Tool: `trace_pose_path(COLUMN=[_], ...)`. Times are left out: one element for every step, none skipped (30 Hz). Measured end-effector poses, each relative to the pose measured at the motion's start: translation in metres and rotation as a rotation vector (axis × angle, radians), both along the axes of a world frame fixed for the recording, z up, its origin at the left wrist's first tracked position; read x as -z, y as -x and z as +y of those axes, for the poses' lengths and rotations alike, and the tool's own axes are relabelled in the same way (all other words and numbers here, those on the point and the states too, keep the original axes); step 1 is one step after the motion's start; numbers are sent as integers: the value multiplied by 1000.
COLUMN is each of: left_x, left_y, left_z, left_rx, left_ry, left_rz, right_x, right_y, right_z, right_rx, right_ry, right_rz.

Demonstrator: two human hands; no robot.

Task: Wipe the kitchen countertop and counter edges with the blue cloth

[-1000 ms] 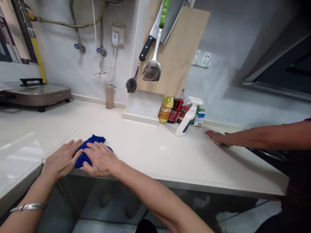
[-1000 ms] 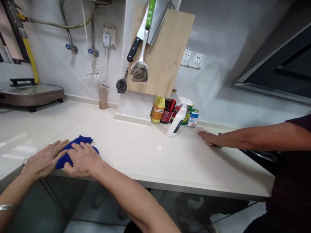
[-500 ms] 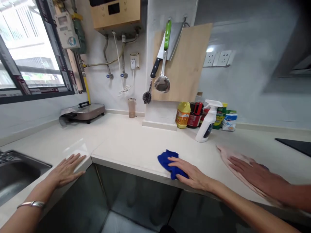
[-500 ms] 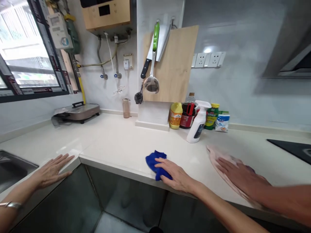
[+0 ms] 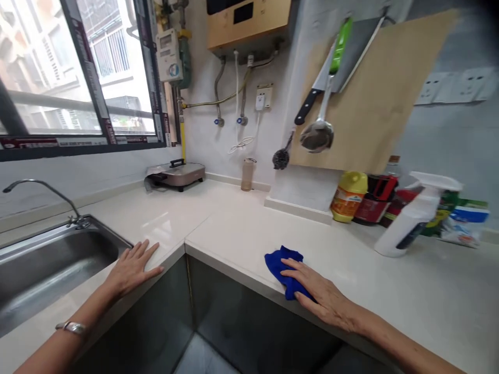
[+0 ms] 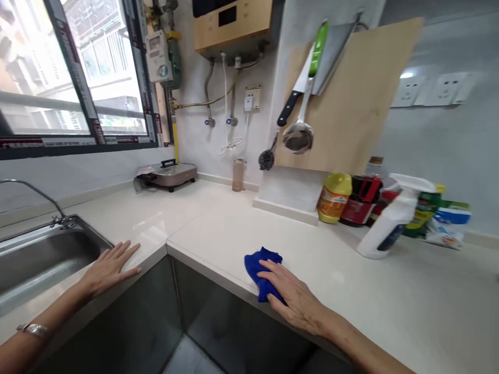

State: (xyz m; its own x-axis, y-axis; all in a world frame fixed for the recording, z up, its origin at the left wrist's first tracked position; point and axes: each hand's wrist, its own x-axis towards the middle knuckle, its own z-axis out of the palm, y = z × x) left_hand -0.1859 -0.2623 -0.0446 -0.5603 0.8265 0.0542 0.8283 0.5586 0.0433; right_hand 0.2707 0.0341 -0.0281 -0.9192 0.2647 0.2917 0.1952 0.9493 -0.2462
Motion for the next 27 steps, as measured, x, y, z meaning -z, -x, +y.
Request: trace_pose_path(left_x=[1,2,3,3,4,5,5,6,6,6,5,5,6,6,7,8,9,9,10,10,9,9,9,10,11,13,16], left_y=[0,-1,-1,-2,-2,-2,-3,-3,-4,-5,-5,-6,-6,-7,-7,-7,-7,-6,-5,-4,-3,-2,0,3,6,9,12], left_z=[-1,-1,-2,-2,-3,-3,-3,-3,-3,-3,-3,-3,-2,-2,-2,-2,-1,-1,-1,-2,-2,-3,-3,-5,-6,-7,-9], left_rx=[-1,-2,-4,-3,-2,0,5,11,15,14,8,-2,-12,-19,-22,-22,-20,-18,-17,-18,-20,-20,-16,-8,2,13,24], left_ry=[-10,-20,-26,-32,-37,-41,-46,-50,-51,-48,-41,-31,-22,-14,-13,-17,-25,-32,-35,-32,-24,-14,-7,-4,-9,-22,-39], left_rz=[-4,-8,-15,-22,-29,-35,-39,-41,-41,-42,-43,-46,-50,-54,-54,-49,-38,-26,-16,-13,-16,-23,-30,-35,-32,-22,-9], right_x=[1,1,2,3,3,4,5,6,6,7,7,7,7,7,8,8,8,8,8,8,8,8,8,7,7,5,4], right_y=[18,37,57,78,99,120,141,161,181,200,218,236,252,268,284,299,314,328,342,354,365,375,382,387,389,390,388], right_z=[-2,-4,-7,-9,-12,-14,-16,-19,-21,-24,-26,-29,-32,-34,-37,-41,-44,-48,-51,-55,-58,-60,-60,-59,-56,-50,-43], right_rx=[-42,-86,-127,-163,-195,-223,-246,-265,-279,-291,-302,-311,-321,-330,-333,-330,-321,-308,-293,-278,-265,-252,-239,-228,-217,-204,-186], right_ry=[-6,-12,-19,-25,-31,-36,-38,-38,-37,-36,-34,-33,-30,-25,-18,-7,5,17,28,35,38,39,37,35,31,28,24], right_rz=[-1,-2,-1,3,7,12,14,13,7,-3,-12,-19,-25,-28,-31,-37,-46,-57,-66,-71,-71,-70,-69,-70,-70,-71,-72])
